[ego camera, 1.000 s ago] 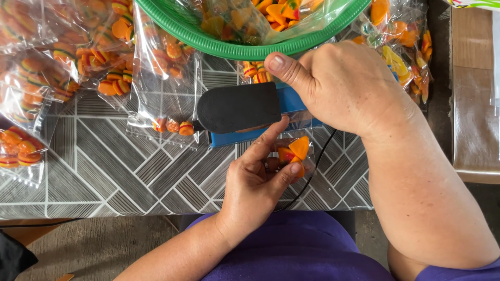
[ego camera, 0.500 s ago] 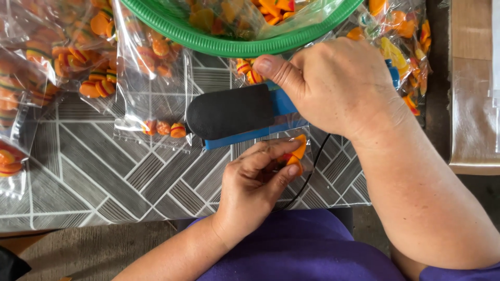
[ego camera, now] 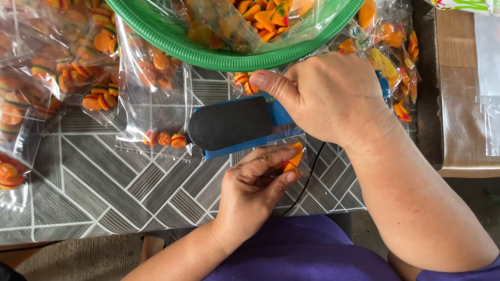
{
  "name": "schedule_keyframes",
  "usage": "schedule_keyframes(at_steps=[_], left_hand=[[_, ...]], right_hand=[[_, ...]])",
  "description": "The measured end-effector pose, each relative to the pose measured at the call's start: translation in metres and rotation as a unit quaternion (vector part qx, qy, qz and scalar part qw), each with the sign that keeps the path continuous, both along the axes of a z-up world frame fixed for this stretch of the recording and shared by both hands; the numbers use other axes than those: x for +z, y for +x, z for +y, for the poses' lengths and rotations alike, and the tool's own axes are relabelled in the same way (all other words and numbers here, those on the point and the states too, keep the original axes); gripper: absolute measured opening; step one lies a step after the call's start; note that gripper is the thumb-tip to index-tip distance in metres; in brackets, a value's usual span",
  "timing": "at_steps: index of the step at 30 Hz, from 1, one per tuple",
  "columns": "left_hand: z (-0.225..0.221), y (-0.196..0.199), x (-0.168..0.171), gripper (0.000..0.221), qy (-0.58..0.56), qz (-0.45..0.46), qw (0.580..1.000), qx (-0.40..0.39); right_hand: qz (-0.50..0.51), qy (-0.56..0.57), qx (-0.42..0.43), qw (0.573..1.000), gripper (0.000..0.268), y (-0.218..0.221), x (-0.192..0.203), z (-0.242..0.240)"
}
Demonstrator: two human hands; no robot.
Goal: Sealing small plastic bags containing orange snack items using a manual heat sealer and trimming them with scissors.
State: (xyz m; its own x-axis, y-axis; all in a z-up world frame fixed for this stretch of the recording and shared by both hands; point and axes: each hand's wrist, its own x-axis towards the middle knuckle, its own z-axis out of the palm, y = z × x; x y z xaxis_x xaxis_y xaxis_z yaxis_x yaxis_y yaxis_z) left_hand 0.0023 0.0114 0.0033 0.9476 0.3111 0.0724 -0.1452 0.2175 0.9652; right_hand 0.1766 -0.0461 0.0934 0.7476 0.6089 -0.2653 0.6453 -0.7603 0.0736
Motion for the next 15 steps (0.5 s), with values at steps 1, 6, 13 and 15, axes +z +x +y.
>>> schedule_keyframes(at_steps=[1,6,13,15], left_hand=[[0.0006,0.0001,0.0004,0.026,0.001,0.0,1.0,0.0],[-0.0017,0.0007,-0.0017,0.028,-0.012,0.006,1.0,-0.001],[-0.0003,0.0015,-0.0033,0.028,0.01,0.002,1.0,0.004],[0.0002,0.0016,-0.0019,0.028,0.003,0.001,1.0,0.0]], right_hand=[[0.0,0.001,0.0,1.0,0.089,0.0,0.0005,0.0004],[-0.005,0.003,0.001,1.0,0.089,0.0006,-0.0013,-0.001],[-0.01,0.006,-0.002,1.0,0.087,0.0002,-0.0025,-0.0014],[-0.018,0.004,0.0,1.0,0.086,0.0002,-0.003,-0.0016]])
